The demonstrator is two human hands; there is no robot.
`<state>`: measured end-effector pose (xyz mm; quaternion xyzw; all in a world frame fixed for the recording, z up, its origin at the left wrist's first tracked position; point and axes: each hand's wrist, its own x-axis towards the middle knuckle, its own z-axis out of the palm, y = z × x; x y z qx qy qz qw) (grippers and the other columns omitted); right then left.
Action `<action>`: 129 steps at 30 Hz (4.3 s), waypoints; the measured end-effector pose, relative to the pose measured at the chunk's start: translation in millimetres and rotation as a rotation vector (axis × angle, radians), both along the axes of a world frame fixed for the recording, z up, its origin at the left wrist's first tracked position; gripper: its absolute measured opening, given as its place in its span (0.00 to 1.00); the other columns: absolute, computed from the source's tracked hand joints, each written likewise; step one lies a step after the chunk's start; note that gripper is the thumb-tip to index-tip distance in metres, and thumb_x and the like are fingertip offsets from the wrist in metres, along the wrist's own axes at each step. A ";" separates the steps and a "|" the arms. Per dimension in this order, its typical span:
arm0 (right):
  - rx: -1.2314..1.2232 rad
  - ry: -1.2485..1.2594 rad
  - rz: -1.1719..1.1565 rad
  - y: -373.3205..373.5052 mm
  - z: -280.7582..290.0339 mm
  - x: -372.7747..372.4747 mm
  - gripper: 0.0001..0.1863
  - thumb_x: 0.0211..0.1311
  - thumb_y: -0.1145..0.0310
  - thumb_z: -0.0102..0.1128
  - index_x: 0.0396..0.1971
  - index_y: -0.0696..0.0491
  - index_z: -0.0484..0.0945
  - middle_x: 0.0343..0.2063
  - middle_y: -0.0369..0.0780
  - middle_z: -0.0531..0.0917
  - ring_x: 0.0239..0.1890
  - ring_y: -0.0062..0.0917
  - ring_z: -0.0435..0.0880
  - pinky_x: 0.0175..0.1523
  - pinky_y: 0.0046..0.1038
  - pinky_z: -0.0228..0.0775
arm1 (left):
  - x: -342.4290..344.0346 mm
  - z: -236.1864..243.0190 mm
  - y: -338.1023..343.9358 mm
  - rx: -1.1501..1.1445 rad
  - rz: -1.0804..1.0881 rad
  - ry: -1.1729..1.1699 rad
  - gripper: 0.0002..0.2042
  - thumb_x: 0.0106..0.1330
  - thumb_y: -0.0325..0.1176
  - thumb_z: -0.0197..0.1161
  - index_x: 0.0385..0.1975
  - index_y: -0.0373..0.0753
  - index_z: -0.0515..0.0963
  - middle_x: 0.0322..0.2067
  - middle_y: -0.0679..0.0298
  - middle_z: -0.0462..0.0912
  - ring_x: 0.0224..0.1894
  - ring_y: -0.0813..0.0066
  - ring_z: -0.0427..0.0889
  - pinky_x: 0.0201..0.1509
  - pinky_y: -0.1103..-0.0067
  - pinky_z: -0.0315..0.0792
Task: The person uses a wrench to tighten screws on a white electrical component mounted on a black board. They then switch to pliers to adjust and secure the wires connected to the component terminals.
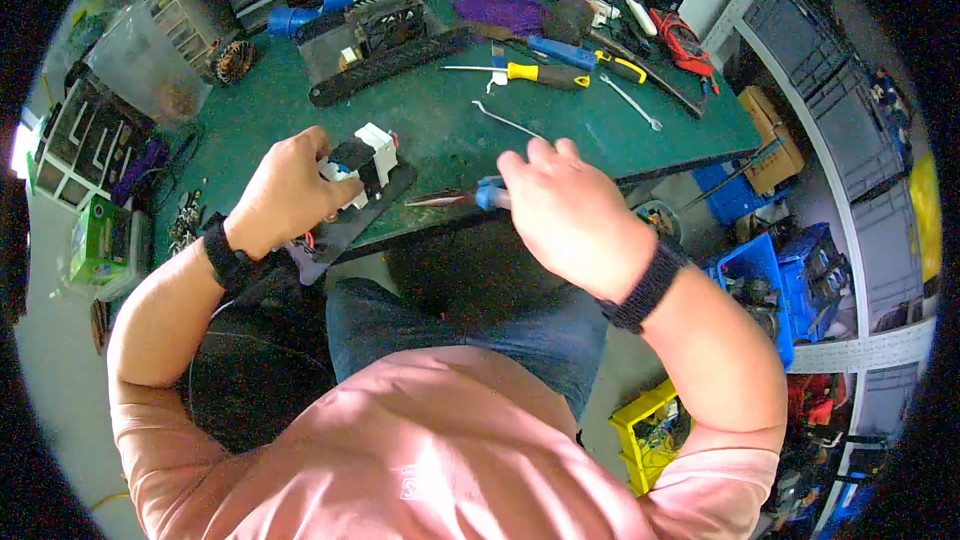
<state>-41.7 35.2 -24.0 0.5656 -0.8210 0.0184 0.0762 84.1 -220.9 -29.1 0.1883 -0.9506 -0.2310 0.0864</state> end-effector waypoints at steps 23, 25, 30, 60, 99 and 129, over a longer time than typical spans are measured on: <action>0.013 0.197 -0.050 -55.4 -20.1 5.5 0.07 0.56 0.70 0.54 0.33 0.56 0.75 0.33 0.45 0.76 0.39 0.37 0.78 0.39 0.32 0.79 | 136.0 -82.5 16.6 1.434 0.209 0.181 0.18 0.72 0.44 0.52 0.35 0.31 0.74 0.23 0.58 0.79 0.16 0.76 0.77 0.17 0.83 0.70; 0.011 0.213 -0.056 -55.7 -19.9 6.9 0.07 0.56 0.70 0.54 0.32 0.56 0.75 0.33 0.45 0.76 0.39 0.37 0.78 0.39 0.32 0.79 | 123.7 -77.1 22.3 1.440 0.256 0.241 0.17 0.72 0.42 0.53 0.37 0.31 0.73 0.24 0.57 0.80 0.17 0.75 0.78 0.17 0.83 0.70; 0.004 0.209 -0.058 -55.9 -23.2 4.8 0.06 0.56 0.71 0.55 0.32 0.57 0.75 0.33 0.45 0.76 0.38 0.37 0.78 0.38 0.32 0.79 | 117.7 -90.2 22.0 1.470 0.211 0.346 0.13 0.71 0.39 0.53 0.35 0.32 0.72 0.24 0.55 0.81 0.17 0.73 0.79 0.17 0.82 0.71; 0.102 0.058 -0.113 -31.3 -22.0 38.8 0.06 0.56 0.70 0.53 0.31 0.55 0.74 0.29 0.44 0.77 0.32 0.35 0.81 0.33 0.33 0.77 | 108.9 -72.7 52.0 1.108 0.109 0.444 0.13 0.70 0.35 0.57 0.29 0.30 0.76 0.22 0.58 0.82 0.18 0.78 0.77 0.23 0.84 0.71; 0.066 -0.063 -0.138 -29.4 -30.6 21.4 0.09 0.54 0.73 0.55 0.35 0.60 0.73 0.33 0.50 0.76 0.36 0.43 0.78 0.39 0.38 0.76 | 100.7 -60.9 63.1 1.321 0.076 0.475 0.13 0.69 0.34 0.57 0.26 0.30 0.76 0.20 0.57 0.81 0.19 0.76 0.79 0.24 0.82 0.74; -0.018 0.360 0.387 -90.3 -25.0 -60.4 0.09 0.51 0.68 0.56 0.34 0.48 0.73 0.33 0.35 0.74 0.40 0.29 0.76 0.38 0.31 0.75 | 96.8 -84.7 3.6 1.524 0.231 0.556 0.06 0.62 0.32 0.55 0.28 0.38 0.71 0.11 0.67 0.63 0.10 0.79 0.57 0.13 0.81 0.50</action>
